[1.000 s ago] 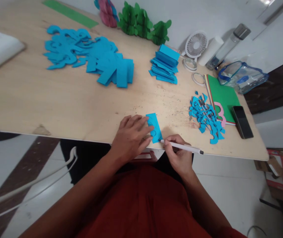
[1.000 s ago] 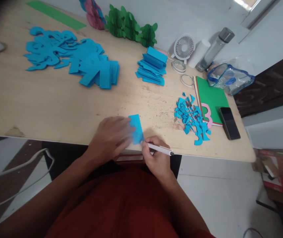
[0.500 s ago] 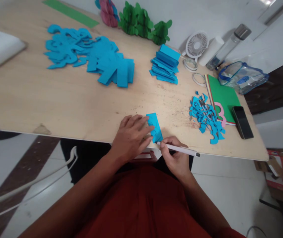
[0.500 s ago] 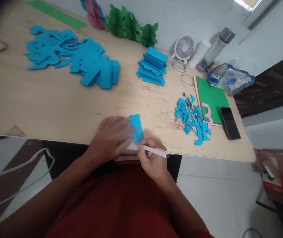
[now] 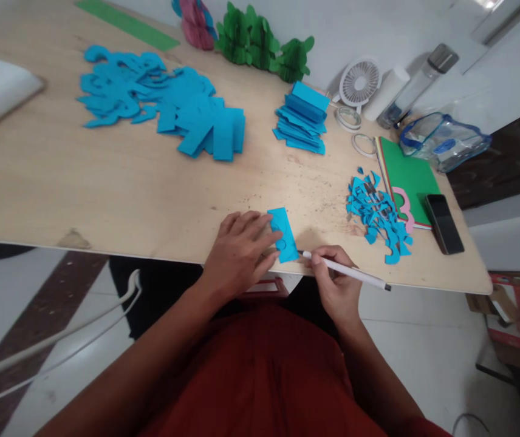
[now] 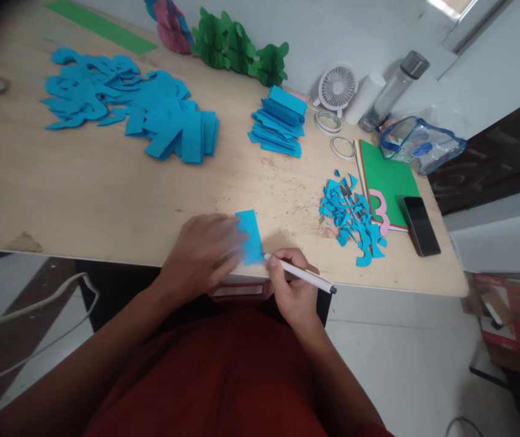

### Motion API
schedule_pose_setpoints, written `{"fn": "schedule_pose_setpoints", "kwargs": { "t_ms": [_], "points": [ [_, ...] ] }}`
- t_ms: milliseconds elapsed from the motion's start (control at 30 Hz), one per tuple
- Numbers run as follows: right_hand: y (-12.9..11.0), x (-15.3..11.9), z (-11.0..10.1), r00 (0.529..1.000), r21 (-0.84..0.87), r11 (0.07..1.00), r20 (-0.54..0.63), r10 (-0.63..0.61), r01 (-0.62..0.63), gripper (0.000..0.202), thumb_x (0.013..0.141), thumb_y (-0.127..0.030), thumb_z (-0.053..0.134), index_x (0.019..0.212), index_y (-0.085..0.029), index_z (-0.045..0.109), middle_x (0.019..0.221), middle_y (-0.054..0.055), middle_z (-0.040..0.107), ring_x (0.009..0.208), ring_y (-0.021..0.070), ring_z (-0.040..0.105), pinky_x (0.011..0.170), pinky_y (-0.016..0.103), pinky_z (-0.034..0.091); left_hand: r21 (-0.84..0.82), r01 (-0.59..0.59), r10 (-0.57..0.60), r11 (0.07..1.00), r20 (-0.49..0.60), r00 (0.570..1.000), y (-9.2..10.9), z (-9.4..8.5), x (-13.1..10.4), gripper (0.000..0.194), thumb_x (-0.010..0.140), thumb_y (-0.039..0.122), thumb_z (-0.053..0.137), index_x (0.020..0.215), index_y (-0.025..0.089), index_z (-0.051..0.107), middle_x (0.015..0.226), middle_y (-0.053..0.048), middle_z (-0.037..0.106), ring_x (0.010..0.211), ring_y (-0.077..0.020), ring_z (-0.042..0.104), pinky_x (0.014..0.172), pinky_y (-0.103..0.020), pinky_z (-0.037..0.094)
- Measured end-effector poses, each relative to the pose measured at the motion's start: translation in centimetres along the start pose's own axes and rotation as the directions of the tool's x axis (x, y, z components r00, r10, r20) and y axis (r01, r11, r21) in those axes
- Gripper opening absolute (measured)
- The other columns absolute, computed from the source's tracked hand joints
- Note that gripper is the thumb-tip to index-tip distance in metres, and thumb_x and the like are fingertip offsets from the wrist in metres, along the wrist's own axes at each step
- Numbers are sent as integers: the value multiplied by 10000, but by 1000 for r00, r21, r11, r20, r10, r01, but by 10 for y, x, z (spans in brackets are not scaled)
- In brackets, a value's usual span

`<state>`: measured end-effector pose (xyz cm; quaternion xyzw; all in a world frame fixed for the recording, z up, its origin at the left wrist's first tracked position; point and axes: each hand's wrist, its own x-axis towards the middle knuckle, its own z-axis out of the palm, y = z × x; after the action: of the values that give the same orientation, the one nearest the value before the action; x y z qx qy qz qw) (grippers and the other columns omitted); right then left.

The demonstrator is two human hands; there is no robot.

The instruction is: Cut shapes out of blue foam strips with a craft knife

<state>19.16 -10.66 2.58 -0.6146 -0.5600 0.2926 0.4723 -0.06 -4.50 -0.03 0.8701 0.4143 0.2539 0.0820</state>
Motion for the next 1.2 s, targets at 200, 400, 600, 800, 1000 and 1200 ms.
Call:
{"fn": "schedule_pose_setpoints", "kwargs": {
  "t_ms": [200, 400, 600, 800, 1000, 1200],
  "points": [
    [-2, 9, 2, 952, -147, 946, 151, -266, 288, 188, 940, -224, 535, 1077, -232, 663, 995, 52, 734, 899, 202, 689, 809, 361, 540, -12, -5, 5, 1000, -20, 1000, 1, 0, 0, 293, 936, 312, 482, 1137, 219, 673, 1294, -124, 624, 1213, -329, 516, 1000, -539, 396],
    [4, 12, 6, 869, -337, 806, 280, -407, 486, 208, 954, -184, 508, 1100, -199, 655, 954, 73, 742, 873, 220, 668, 802, 397, 511, -18, 4, -5, 1000, -50, 999, 1, 0, 0, 290, 935, 295, 472, 1133, 215, 668, 1300, -123, 622, 1220, -330, 515, 1007, -535, 397],
    [6, 11, 8, 840, -366, 757, 269, -471, 541, 185, 942, -148, 525, 1079, -174, 646, 928, 87, 739, 861, 226, 667, 779, 392, 503, -48, 39, -42, 998, -57, 998, 4, -2, 1, 295, 913, 293, 499, 1149, 173, 628, 1307, -134, 619, 1240, -324, 505, 1040, -530, 387],
    [6, 11, 9, 841, -352, 764, 258, -476, 541, 193, 934, -130, 528, 1085, -166, 642, 903, 87, 738, 836, 228, 663, 757, 391, 498, -30, 36, -37, 999, -13, 999, 5, -6, 3, 241, 905, 289, 515, 1076, 191, 655, 1310, -122, 616, 1216, -325, 523, 1025, -527, 403],
    [3, 13, 8, 877, -299, 828, 240, -417, 475, 192, 940, -160, 521, 1068, -198, 659, 908, 66, 744, 831, 218, 674, 776, 390, 503, -30, 31, -31, 999, 1, 1000, 4, -8, 3, 252, 902, 296, 524, 1085, 186, 658, 1316, -132, 613, 1215, -335, 524, 1024, -543, 408],
    [-2, 18, 12, 964, -142, 955, 104, -245, 259, 152, 919, -200, 544, 969, -233, 684, 883, 30, 737, 823, 185, 690, 751, 336, 539, -47, 53, -52, 998, 7, 999, 5, -8, 1, 267, 908, 307, 515, 1095, 174, 652, 1326, -137, 611, 1231, -348, 520, 1035, -567, 399]
  ]
}}
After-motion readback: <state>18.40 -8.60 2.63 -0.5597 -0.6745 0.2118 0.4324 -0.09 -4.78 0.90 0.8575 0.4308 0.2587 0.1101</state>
